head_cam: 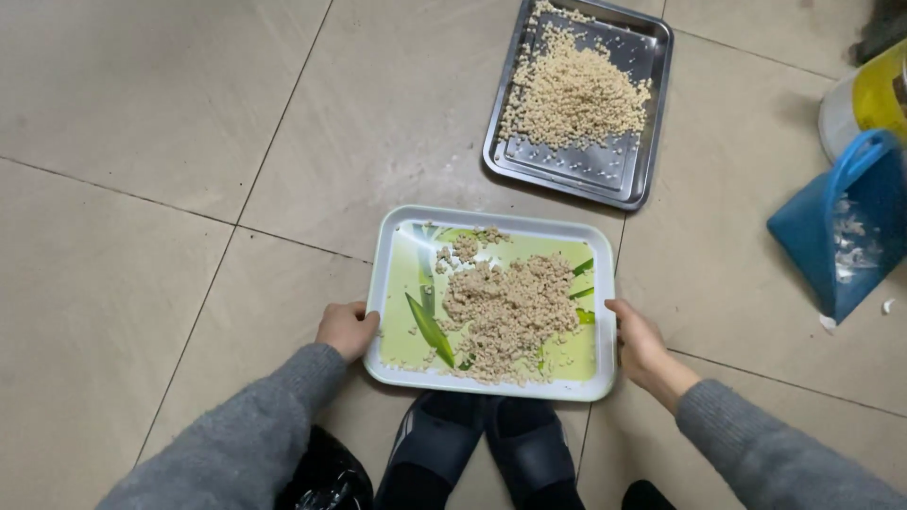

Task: Crumbling a large piece of dough into small pieces on a tray

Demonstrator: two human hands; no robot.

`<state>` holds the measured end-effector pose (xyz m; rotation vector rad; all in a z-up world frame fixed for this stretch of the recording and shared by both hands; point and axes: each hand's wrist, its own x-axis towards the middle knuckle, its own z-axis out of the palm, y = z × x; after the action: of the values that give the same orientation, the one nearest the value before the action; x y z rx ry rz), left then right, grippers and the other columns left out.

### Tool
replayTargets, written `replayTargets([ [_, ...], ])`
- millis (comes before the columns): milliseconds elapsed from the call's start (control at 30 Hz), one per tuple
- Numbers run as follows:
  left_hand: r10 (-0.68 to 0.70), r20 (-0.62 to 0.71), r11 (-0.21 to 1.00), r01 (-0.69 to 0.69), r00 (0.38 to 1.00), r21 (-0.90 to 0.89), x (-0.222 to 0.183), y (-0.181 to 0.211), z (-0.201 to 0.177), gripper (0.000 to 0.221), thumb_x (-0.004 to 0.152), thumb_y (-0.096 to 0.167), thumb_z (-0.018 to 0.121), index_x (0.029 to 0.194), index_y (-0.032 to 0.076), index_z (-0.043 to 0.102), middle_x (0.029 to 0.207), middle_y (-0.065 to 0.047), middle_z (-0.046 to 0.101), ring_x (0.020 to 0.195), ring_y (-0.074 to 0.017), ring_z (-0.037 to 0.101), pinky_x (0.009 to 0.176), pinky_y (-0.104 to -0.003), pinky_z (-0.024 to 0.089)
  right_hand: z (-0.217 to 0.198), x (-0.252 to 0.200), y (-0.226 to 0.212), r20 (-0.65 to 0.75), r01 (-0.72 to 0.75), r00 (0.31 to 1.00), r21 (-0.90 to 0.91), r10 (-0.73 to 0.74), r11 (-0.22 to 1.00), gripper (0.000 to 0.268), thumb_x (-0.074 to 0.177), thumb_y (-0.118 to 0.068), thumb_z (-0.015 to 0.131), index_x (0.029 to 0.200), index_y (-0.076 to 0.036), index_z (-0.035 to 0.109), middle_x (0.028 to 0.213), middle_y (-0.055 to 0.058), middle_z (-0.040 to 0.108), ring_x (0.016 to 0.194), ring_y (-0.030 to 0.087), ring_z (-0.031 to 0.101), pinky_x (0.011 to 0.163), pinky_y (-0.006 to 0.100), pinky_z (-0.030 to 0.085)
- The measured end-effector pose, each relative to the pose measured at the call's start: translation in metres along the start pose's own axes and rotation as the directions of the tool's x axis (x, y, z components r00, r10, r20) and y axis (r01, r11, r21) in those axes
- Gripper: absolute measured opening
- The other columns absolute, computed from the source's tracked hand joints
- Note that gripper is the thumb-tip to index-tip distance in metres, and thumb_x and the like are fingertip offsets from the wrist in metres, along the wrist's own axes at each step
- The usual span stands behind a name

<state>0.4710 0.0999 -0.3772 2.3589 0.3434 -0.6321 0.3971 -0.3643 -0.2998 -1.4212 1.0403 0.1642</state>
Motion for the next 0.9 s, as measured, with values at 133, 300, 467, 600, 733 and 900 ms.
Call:
replayTargets([
  [133,0.015,-0.063,1.000,-0.015,0.998,-0.002,-0.044,0.041,-0.031,0.047,0.092,0.032,0.066,0.136,0.017,0.072,0.130,-0.017,0.059,0.128,-0.0407,0.063,0.106,-0.048,0.056,-0.016,0.036,0.021,-0.088,0.148,0.975,-0.427,-0.204,0.892,0.076,0.088,-0.042,0.077,0.149,-0.001,0.059,0.147,0.029,0.049,0.131,0.044,0.050,0.107,0.052,0.038],
  [300,0.124,-0.251,0.958,-0.182,0.960,-0.223,-0.112,0.106,-0.024,0.048,0.092,0.015,0.062,0.139,0.003,0.062,0.130,-0.032,0.056,0.130,-0.0576,0.054,0.113,-0.059,0.046,0.015,-0.035,0.018,0.018,0.409,0.874,-0.570,-0.486,0.713,0.058,0.086,-0.022,0.079,0.142,-0.011,0.068,0.140,0.019,0.050,0.120,0.038,0.057,0.107,0.047,0.044],
  [467,0.246,0.155,0.772,-0.097,0.957,-0.629,-0.137,0.141,0.047,0.039,0.095,0.019,0.065,0.129,0.002,0.071,0.109,-0.018,0.081,0.086,-0.0228,0.080,0.066,-0.030,0.067,0.072,-0.133,0.012,0.445,0.723,0.689,-0.368,-0.572,0.585,0.021,0.094,-0.021,0.076,0.112,-0.019,0.086,0.097,0.010,0.085,0.089,0.028,0.079,0.090,0.042,0.056],
  [600,0.212,0.210,0.741,-0.017,0.955,-0.671,-0.147,0.146,0.067,0.039,0.099,0.024,0.063,0.129,0.001,0.073,0.113,-0.022,0.080,0.090,-0.0270,0.080,0.061,-0.034,0.068,0.073,-0.147,0.004,0.550,0.797,0.599,-0.486,-0.583,0.360,0.024,0.092,-0.030,0.077,0.116,-0.029,0.082,0.093,-0.007,0.082,0.085,0.015,0.073,0.097,0.037,0.041],
  [733,0.277,0.281,0.692,0.012,0.919,-0.722,-0.150,0.156,0.068,0.043,0.096,0.020,0.063,0.134,0.002,0.071,0.106,-0.017,0.082,0.080,-0.0176,0.077,0.059,-0.031,0.066,0.063,-0.145,-0.028,0.623,0.806,0.522,-0.583,-0.582,0.100,0.013,0.093,-0.034,0.074,0.101,-0.027,0.081,0.093,-0.004,0.081,0.093,0.020,0.070,0.100,0.043,0.035],
  [900,0.317,0.274,0.556,0.056,0.908,-0.829,-0.180,0.183,0.041,0.051,0.094,0.016,0.064,0.140,-0.005,0.065,0.101,-0.018,0.082,0.070,-0.0134,0.077,0.054,-0.019,0.061,0.059,-0.148,-0.082,0.793,0.732,0.337,-0.559,-0.507,-0.388,0.018,0.089,-0.039,0.072,0.083,-0.022,0.073,0.082,-0.003,0.074,0.093,0.021,0.068,0.102,0.047,0.036],
])
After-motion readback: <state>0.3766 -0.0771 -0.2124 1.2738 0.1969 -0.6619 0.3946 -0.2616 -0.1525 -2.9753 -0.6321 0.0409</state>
